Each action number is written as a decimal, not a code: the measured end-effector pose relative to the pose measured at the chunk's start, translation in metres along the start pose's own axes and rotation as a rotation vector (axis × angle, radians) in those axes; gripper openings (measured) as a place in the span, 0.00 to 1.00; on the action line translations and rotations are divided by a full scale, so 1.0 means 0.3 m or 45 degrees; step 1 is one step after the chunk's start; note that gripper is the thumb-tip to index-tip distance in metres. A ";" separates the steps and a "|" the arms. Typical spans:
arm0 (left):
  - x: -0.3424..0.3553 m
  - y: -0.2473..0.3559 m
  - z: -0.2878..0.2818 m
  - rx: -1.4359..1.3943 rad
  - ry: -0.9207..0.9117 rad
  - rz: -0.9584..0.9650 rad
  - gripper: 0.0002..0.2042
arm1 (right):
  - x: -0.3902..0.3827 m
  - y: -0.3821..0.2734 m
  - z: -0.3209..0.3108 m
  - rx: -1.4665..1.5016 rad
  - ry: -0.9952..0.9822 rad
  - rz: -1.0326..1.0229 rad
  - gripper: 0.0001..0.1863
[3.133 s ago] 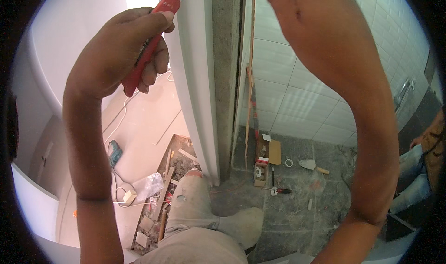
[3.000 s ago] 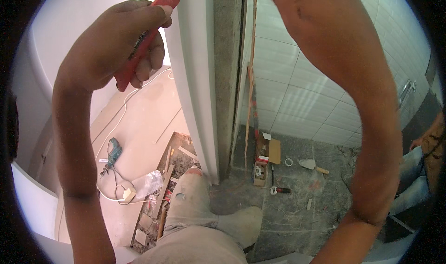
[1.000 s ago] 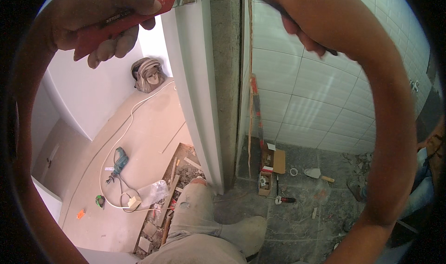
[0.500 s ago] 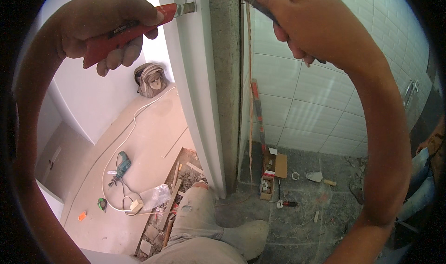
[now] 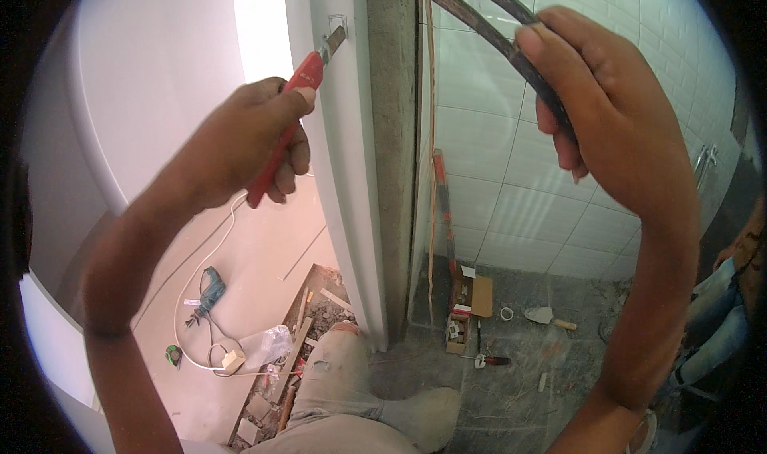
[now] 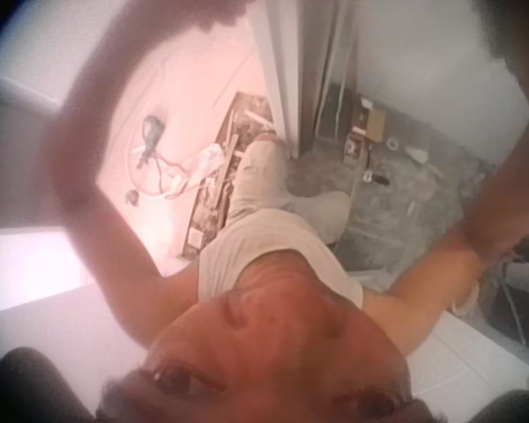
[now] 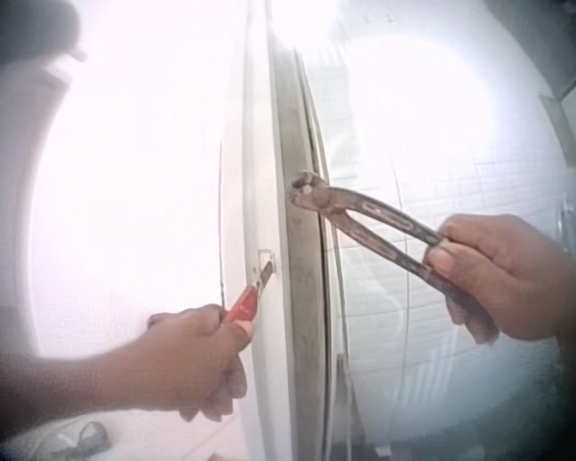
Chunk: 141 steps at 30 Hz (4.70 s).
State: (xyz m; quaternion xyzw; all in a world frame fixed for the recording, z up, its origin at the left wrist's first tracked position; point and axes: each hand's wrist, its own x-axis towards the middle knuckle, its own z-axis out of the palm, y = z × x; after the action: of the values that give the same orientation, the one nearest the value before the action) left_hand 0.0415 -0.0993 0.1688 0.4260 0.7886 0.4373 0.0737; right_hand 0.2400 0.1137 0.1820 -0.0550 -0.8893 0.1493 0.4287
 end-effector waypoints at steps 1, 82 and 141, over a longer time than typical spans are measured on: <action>0.004 -0.031 0.026 -0.018 0.055 0.044 0.22 | -0.017 -0.001 -0.004 0.019 -0.024 0.013 0.22; -0.094 0.183 -0.129 2.268 0.626 0.846 0.13 | -0.591 0.103 0.263 0.589 -0.020 0.657 0.14; -0.087 0.495 -0.103 2.518 -0.009 0.457 0.15 | 0.072 0.104 0.252 -0.906 0.058 -0.581 0.27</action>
State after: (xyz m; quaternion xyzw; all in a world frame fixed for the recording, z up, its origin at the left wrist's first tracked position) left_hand 0.1329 -0.0999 0.2926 0.4097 0.7214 -0.4108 -0.3780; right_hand 0.1666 0.1316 0.1441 -0.0045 -0.8651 -0.2669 0.4248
